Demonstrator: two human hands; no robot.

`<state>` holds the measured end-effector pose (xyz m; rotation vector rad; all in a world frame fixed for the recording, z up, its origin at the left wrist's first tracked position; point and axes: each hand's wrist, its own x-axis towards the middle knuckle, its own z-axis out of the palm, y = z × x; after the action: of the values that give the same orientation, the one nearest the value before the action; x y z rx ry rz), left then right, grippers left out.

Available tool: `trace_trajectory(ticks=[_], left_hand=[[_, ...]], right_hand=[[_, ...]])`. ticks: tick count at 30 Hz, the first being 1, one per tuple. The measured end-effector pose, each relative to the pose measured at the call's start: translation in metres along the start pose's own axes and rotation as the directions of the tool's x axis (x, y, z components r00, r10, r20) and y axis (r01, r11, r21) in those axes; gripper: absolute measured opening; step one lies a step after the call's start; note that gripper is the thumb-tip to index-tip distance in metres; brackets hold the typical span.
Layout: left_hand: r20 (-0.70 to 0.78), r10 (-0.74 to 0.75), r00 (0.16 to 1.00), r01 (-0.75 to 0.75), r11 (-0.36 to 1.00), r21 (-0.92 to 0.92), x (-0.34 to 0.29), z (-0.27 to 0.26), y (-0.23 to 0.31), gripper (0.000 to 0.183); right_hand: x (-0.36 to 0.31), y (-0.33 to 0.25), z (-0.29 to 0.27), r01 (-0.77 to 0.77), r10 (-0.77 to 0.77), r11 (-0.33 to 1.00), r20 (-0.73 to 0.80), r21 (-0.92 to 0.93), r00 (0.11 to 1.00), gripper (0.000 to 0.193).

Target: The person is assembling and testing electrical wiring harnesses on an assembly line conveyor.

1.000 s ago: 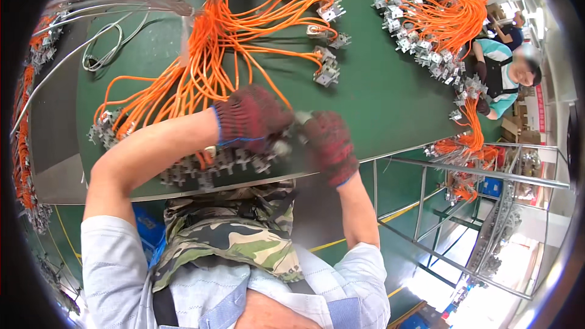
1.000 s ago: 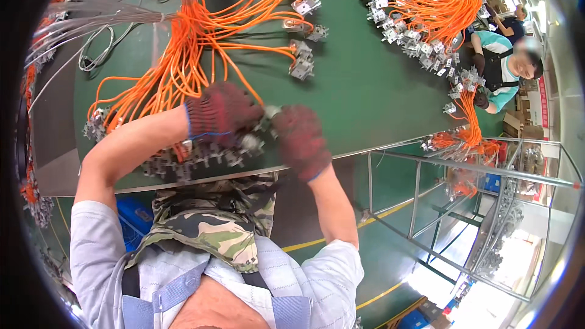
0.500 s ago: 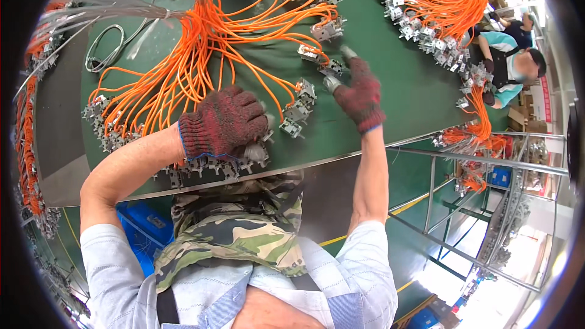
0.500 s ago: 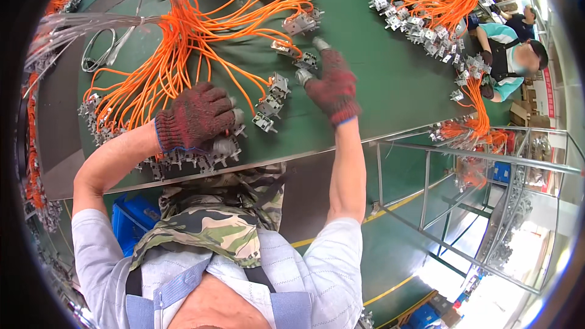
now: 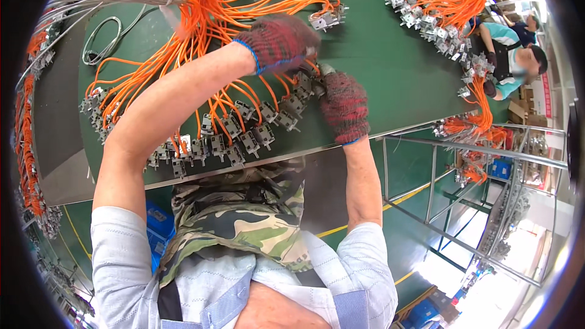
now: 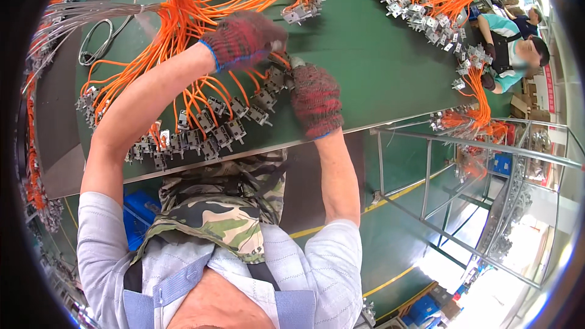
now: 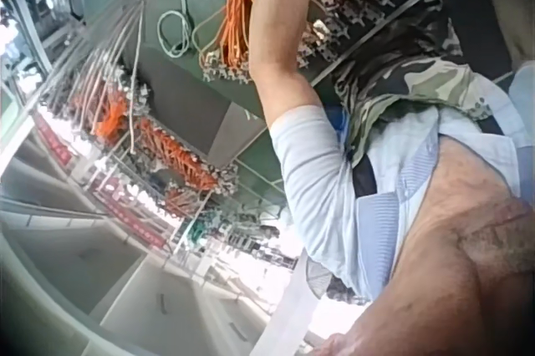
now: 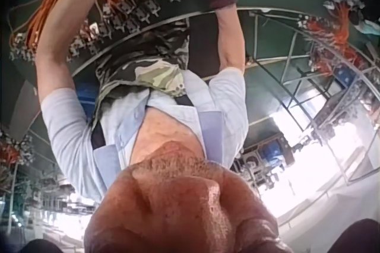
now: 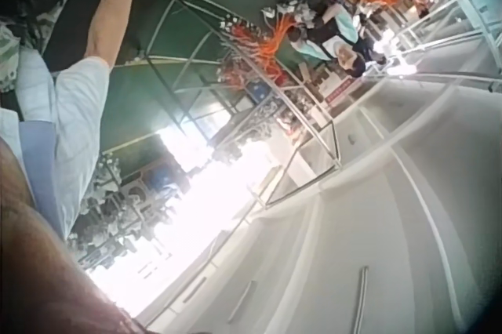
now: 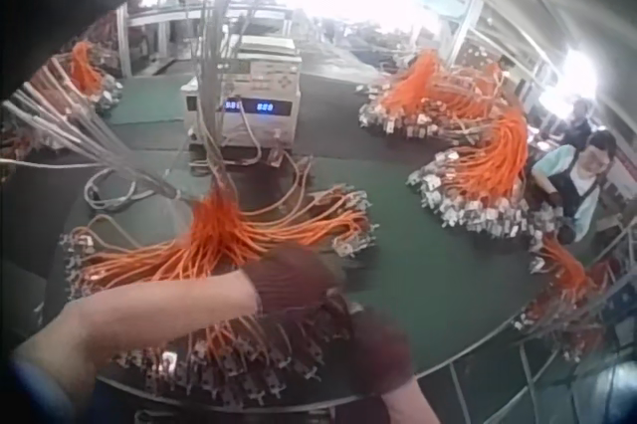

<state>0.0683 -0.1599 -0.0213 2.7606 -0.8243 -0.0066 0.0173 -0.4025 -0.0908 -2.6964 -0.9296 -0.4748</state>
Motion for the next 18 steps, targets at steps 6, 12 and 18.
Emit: trace_trajectory(ticks=[6, 12, 18], left_hand=[[0.037, -0.205, 0.978, 0.172, 0.697, -0.696, 0.000, 0.020, -0.008, 0.034], [0.149, -0.246, 0.958, 0.264, 0.545, -0.796, -0.014, 0.045, -0.020, 0.037], [0.060, -0.160, 0.985, 0.166, 0.804, -0.571, -0.021, 0.036, -0.017, 0.044]], right_hand=[[-0.003, 0.010, 0.001, -0.015, 0.016, 0.999, -0.029, 0.029, 0.999, 0.043], [0.003, 0.000, -0.010, -0.209, 0.202, 0.919, 0.055, 0.335, 0.978, 0.068], [0.014, -0.009, -0.018, 0.004, -0.011, 0.997, 0.084, 0.082, 0.996, 0.101]])
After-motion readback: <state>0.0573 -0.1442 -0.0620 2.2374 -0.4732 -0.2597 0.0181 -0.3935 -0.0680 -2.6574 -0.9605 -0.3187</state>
